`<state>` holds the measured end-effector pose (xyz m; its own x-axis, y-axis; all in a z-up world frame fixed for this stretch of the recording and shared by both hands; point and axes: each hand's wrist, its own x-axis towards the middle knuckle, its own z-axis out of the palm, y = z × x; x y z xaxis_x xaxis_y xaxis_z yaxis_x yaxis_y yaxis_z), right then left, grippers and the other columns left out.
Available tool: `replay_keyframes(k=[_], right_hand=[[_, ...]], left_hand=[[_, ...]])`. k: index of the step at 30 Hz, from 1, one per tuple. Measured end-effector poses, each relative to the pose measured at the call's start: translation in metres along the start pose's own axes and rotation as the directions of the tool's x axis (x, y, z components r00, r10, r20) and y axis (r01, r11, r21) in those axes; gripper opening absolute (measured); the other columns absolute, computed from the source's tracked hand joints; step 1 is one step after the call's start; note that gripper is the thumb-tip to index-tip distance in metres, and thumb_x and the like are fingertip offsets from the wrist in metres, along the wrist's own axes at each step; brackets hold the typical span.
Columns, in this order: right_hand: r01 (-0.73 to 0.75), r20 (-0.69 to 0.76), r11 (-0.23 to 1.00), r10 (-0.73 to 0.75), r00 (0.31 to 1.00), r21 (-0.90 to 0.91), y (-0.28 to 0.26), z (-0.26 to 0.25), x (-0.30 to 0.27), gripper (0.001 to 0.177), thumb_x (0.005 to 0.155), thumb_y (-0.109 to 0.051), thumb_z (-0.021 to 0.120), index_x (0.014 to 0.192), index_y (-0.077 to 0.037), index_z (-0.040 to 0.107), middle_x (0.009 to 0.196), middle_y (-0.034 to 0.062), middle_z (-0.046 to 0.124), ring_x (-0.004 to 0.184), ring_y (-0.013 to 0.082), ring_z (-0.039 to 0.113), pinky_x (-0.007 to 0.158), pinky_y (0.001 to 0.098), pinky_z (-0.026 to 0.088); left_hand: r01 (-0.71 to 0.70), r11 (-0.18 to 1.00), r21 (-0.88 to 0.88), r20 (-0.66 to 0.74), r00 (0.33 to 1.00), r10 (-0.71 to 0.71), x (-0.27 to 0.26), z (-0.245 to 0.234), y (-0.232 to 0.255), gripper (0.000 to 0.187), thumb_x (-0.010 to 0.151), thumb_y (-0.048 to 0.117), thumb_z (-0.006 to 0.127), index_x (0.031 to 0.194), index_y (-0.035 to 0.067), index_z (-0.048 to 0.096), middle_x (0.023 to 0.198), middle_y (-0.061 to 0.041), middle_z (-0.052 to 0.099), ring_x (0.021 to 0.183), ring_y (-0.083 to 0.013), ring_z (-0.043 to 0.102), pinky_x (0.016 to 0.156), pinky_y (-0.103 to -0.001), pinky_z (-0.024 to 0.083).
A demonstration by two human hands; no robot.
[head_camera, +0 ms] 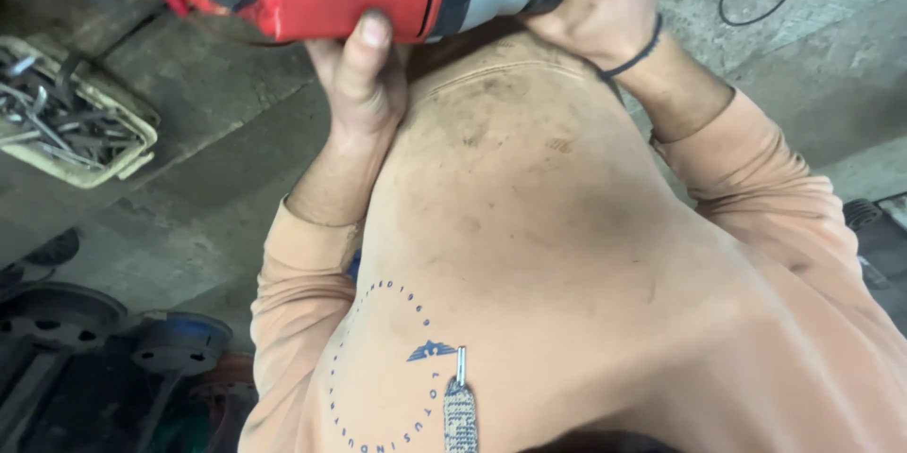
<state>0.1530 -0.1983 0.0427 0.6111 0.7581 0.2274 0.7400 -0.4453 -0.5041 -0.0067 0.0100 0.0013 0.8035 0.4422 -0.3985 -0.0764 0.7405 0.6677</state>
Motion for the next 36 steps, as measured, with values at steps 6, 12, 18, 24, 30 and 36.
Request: replay_keyframes(k=[6,12,18,24,30,36], right_hand=[[-0.1,0.241,0.96,0.035,0.97,0.262,0.018,0.01,-0.017,0.038,0.068,-0.025,0.091,0.095,-0.005,0.072,0.086,0.0093,0.069,0.079,0.0297,0.07,0.072,0.0412,0.053],[-0.315,0.603,0.738,-0.153,0.783,0.596,0.026,0.026,-0.01,0.042,0.065,-0.029,0.086,0.094,-0.002,0.072,0.086,0.012,0.073,0.078,0.0283,0.071,0.072,0.037,0.056],[-0.419,0.64,0.488,-0.511,0.574,0.766,0.037,0.051,0.005,0.051,0.064,-0.033,0.088,0.101,-0.003,0.072,0.106,0.0164,0.075,0.092,0.0314,0.072,0.082,0.0423,0.055],[-0.294,0.577,0.804,-0.073,0.813,0.517,0.009,-0.006,0.018,0.085,0.068,-0.041,0.094,0.135,-0.003,0.058,0.111,0.0196,0.073,0.097,0.0375,0.072,0.082,0.0451,0.057],[-0.045,0.037,0.944,0.035,0.999,0.328,0.006,0.009,-0.001,0.055,0.086,-0.027,0.092,0.125,-0.004,0.059,0.109,0.0135,0.073,0.094,0.0296,0.075,0.082,0.0372,0.06],[-0.243,0.342,0.832,0.068,0.937,0.499,0.011,0.005,0.005,0.044,0.074,-0.026,0.089,0.105,-0.002,0.07,0.082,0.0135,0.071,0.075,0.0312,0.073,0.067,0.0391,0.056]], left_hand=[[0.031,0.992,0.122,0.214,0.975,-0.057,0.0,-0.038,0.014,0.085,0.084,0.031,0.092,0.148,0.0,0.044,0.139,-0.012,0.058,0.125,-0.0263,0.057,0.113,-0.045,0.047],[-0.181,0.944,0.277,0.543,0.84,0.002,0.02,-0.066,0.02,0.09,0.081,0.047,0.088,0.151,0.007,0.046,0.146,-0.008,0.058,0.13,-0.0236,0.058,0.112,-0.043,0.051],[-0.18,0.984,-0.005,0.429,0.888,0.165,0.037,-0.004,0.033,0.067,0.09,0.042,0.078,0.14,0.005,0.054,0.132,-0.012,0.063,0.12,-0.0253,0.058,0.108,-0.045,0.049],[-0.172,0.972,-0.158,0.308,0.927,0.214,0.035,0.009,0.031,0.058,0.091,0.037,0.077,0.136,0.005,0.057,0.128,-0.013,0.064,0.118,-0.0271,0.057,0.109,-0.048,0.047],[-0.09,0.992,-0.092,0.16,0.982,0.104,0.004,-0.035,0.011,0.091,0.076,0.036,0.094,0.151,0.009,0.05,0.148,-0.007,0.055,0.14,-0.0292,0.05,0.124,-0.053,0.041],[-0.058,0.997,-0.043,0.27,0.96,0.068,0.03,-0.024,0.023,0.085,0.077,0.036,0.093,0.145,0.009,0.05,0.141,-0.009,0.058,0.134,-0.0312,0.055,0.118,-0.052,0.043]])
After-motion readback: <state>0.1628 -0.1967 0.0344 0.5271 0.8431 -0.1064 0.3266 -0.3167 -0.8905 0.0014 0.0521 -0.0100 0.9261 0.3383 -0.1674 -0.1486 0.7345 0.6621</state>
